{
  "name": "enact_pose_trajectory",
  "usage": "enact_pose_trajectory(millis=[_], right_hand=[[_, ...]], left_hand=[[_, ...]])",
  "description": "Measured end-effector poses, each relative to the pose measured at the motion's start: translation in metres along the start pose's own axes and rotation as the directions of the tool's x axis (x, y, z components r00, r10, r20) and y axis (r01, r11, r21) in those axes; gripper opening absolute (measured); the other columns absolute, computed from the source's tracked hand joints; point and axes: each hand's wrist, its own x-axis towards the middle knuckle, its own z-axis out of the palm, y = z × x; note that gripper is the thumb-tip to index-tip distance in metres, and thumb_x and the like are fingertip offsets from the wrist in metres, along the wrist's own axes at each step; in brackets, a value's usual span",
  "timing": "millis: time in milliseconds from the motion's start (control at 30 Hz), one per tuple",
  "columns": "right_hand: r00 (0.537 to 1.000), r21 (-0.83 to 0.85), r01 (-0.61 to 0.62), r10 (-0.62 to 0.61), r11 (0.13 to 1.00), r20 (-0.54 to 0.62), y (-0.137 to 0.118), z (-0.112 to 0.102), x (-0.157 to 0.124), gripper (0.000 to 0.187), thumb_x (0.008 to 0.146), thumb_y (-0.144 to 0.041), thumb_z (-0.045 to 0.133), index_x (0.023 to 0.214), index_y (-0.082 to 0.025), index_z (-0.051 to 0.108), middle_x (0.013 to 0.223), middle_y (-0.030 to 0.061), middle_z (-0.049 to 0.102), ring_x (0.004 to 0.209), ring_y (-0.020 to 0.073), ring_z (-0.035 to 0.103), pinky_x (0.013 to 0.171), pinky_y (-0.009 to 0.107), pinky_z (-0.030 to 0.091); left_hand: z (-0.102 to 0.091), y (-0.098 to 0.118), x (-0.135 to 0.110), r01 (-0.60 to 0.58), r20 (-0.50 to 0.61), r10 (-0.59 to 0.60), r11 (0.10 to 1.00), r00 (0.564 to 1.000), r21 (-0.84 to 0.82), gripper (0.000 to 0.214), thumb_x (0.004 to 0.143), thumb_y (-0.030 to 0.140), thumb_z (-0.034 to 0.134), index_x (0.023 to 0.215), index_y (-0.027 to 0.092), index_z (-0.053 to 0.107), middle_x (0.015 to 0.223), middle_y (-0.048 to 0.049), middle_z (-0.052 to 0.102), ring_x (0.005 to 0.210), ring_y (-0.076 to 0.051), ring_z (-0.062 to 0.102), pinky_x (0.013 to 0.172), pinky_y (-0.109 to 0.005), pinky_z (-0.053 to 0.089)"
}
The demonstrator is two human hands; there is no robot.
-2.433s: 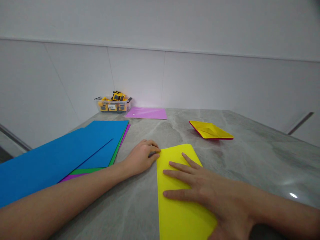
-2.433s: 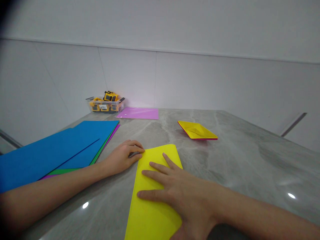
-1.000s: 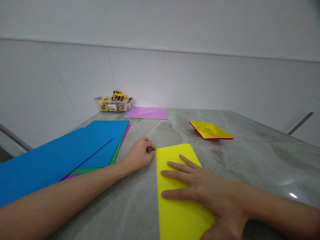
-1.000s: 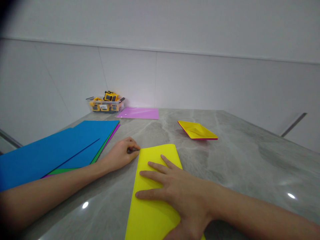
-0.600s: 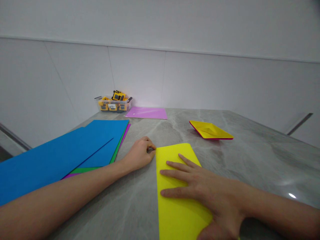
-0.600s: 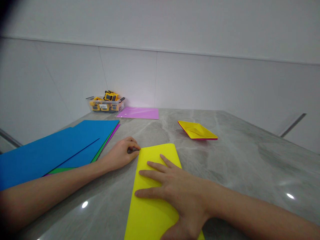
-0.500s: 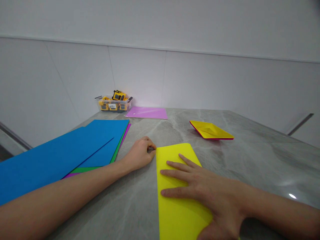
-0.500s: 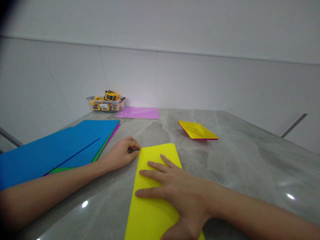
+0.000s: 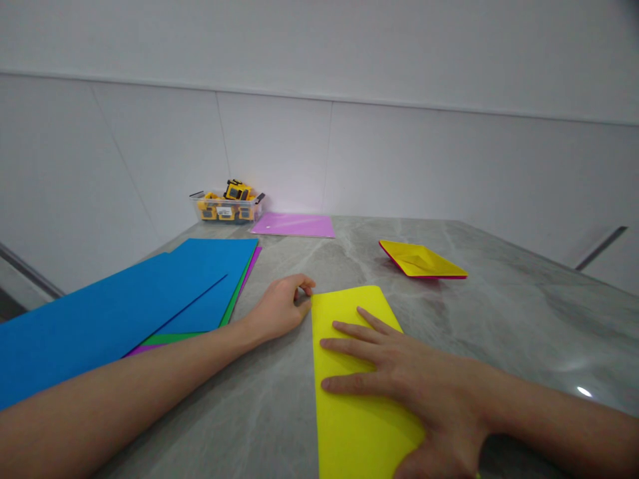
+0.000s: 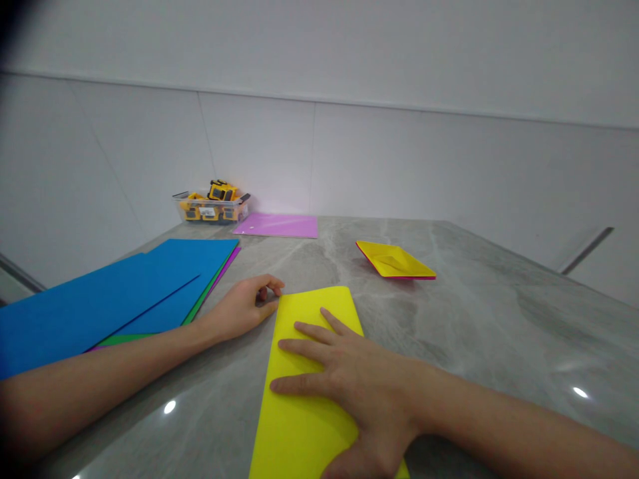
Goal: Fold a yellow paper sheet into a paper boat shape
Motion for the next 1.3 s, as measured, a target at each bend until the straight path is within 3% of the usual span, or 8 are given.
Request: enact_pose_trajectory(millis=[300, 433, 567, 700, 1033, 1300], right_hand=[[1.0, -0.007, -0.016, 0.016, 1.0, 0.014, -0.002, -0.002, 0.002, 0.089, 0.06, -0.044, 0.072, 0.142, -0.028, 0.039, 0.151, 0.0137, 0.028, 0.138, 0.0419, 0.019, 0.105, 0.068, 0.0], [1.0, 0.003, -0.001, 0.001, 1.0, 0.016, 0.0, -0.001, 0.0, 0.088, 0.062, -0.044, 0.071, 0.142, -0.028, 0.038, 0.151, 0.013, 0.027, 0.139, 0.0406, 0.018, 0.106, 0.066, -0.002], [0.999, 0.023, 0.028, -0.028, 0.999, -0.02, 0.003, 0.001, -0.001, 0.088, 0.063, -0.043, 0.071, 0.143, -0.029, 0.037, 0.152, 0.0116, 0.027, 0.139, 0.0397, 0.017, 0.107, 0.065, -0.004], [1.0, 0.016, 0.004, -0.004, 1.0, 0.017, 0.0, -0.001, 0.002, 0.089, 0.062, -0.043, 0.072, 0.142, -0.028, 0.038, 0.151, 0.0142, 0.028, 0.138, 0.0418, 0.018, 0.105, 0.067, -0.003], [1.0, 0.003, -0.006, 0.006, 1.0, 0.028, -0.003, -0.004, 0.004, 0.089, 0.062, -0.044, 0.072, 0.143, -0.028, 0.037, 0.151, 0.0136, 0.027, 0.138, 0.0414, 0.018, 0.105, 0.067, -0.003], [1.0, 0.014, 0.006, -0.006, 1.0, 0.029, -0.002, -0.004, 0.004, 0.089, 0.062, -0.044, 0.072, 0.143, -0.028, 0.038, 0.151, 0.0139, 0.028, 0.138, 0.042, 0.019, 0.106, 0.067, -0.002]], left_hand=[[-0.001, 0.002, 0.001, 0.024, 0.021, -0.025, 0.999, 0.999, 0.021, 0.031, 0.072, 0.012, 0.057, 0.103, 0.016, 0.064, 0.089, -0.0033, 0.069, 0.072, -0.016, 0.059, 0.069, -0.027, 0.047], [0.0, -0.001, 0.001, 0.065, -0.022, -0.063, 0.991, 0.998, 0.121, 0.037, 0.072, 0.017, 0.059, 0.109, 0.017, 0.062, 0.099, -0.0058, 0.065, 0.086, -0.018, 0.059, 0.08, -0.028, 0.047], [0.003, -0.005, 0.003, 0.201, -0.107, -0.18, 0.951, 0.978, 0.234, 0.036, 0.073, 0.023, 0.059, 0.109, 0.02, 0.063, 0.11, -0.011, 0.059, 0.113, -0.029, 0.049, 0.097, -0.043, 0.037], [0.006, -0.009, 0.007, 0.295, -0.137, -0.266, 0.91, 0.954, 0.289, 0.04, 0.074, 0.031, 0.06, 0.114, 0.027, 0.059, 0.131, -0.0126, 0.046, 0.128, -0.035, 0.035, 0.101, -0.054, 0.029], [0.005, -0.009, 0.011, 0.316, -0.087, -0.304, 0.91, 0.949, 0.267, 0.017, 0.074, 0.035, 0.063, 0.09, 0.031, 0.069, 0.127, -0.0079, 0.052, 0.128, -0.032, 0.038, 0.102, -0.052, 0.028], [0.005, -0.009, 0.012, 0.33, -0.088, -0.318, 0.907, 0.944, 0.262, 0.016, 0.073, 0.034, 0.064, 0.087, 0.03, 0.07, 0.128, -0.0066, 0.053, 0.127, -0.032, 0.039, 0.102, -0.051, 0.028]])
